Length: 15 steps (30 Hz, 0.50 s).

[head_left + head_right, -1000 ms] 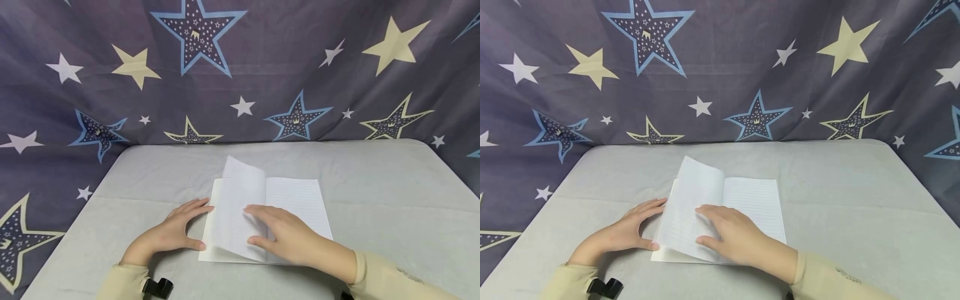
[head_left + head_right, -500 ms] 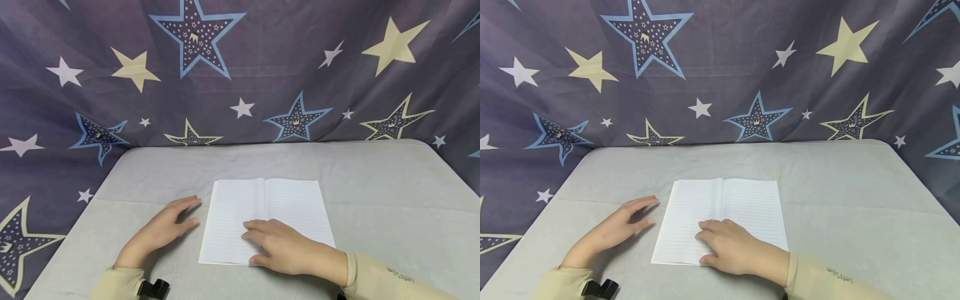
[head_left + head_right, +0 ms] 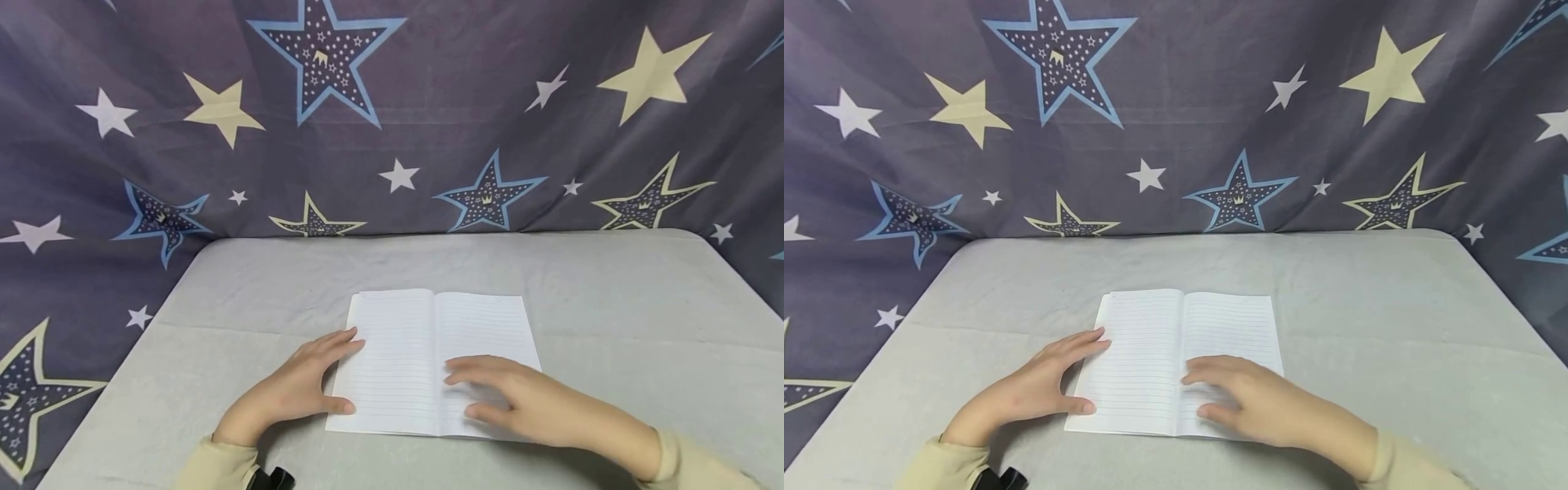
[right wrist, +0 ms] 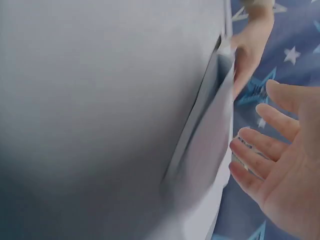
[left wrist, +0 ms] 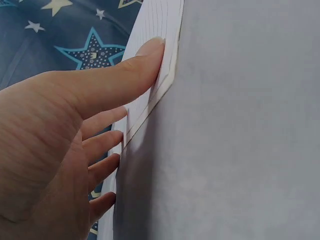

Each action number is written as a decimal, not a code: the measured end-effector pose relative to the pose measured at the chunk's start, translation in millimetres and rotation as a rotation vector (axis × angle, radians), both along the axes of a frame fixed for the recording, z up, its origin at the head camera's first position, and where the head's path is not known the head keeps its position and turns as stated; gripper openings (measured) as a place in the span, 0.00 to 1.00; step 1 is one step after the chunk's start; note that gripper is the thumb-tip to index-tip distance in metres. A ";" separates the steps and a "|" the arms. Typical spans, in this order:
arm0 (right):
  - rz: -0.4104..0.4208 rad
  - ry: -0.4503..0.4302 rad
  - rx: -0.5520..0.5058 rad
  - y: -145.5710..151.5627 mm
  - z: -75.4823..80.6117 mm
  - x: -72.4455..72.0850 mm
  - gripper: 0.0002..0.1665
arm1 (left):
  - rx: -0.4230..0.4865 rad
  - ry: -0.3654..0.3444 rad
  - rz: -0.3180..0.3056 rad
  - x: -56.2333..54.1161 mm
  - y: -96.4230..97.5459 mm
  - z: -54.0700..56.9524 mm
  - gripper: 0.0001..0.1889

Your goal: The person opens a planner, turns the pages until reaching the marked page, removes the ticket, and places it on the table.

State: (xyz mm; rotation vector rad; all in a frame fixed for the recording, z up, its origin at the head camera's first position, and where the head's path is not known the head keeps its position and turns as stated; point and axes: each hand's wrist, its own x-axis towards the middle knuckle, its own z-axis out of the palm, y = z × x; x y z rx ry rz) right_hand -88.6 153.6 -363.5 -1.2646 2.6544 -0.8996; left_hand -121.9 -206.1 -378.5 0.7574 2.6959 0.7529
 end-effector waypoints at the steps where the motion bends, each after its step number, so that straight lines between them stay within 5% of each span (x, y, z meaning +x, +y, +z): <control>1: -0.020 0.026 0.010 8.8 -1.6 0.6 0.21 | -0.001 0.000 0.000 -0.1 -0.2 0.2 0.47; 8: -0.180 -0.008 0.214 67.5 -13.9 2.2 0.44 | -0.005 -0.021 0.015 -1.6 0.7 0.8 0.47; 15: -0.221 0.023 0.261 85.8 -22.8 4.1 0.53 | -0.003 -0.054 0.038 -1.1 0.4 -1.6 0.48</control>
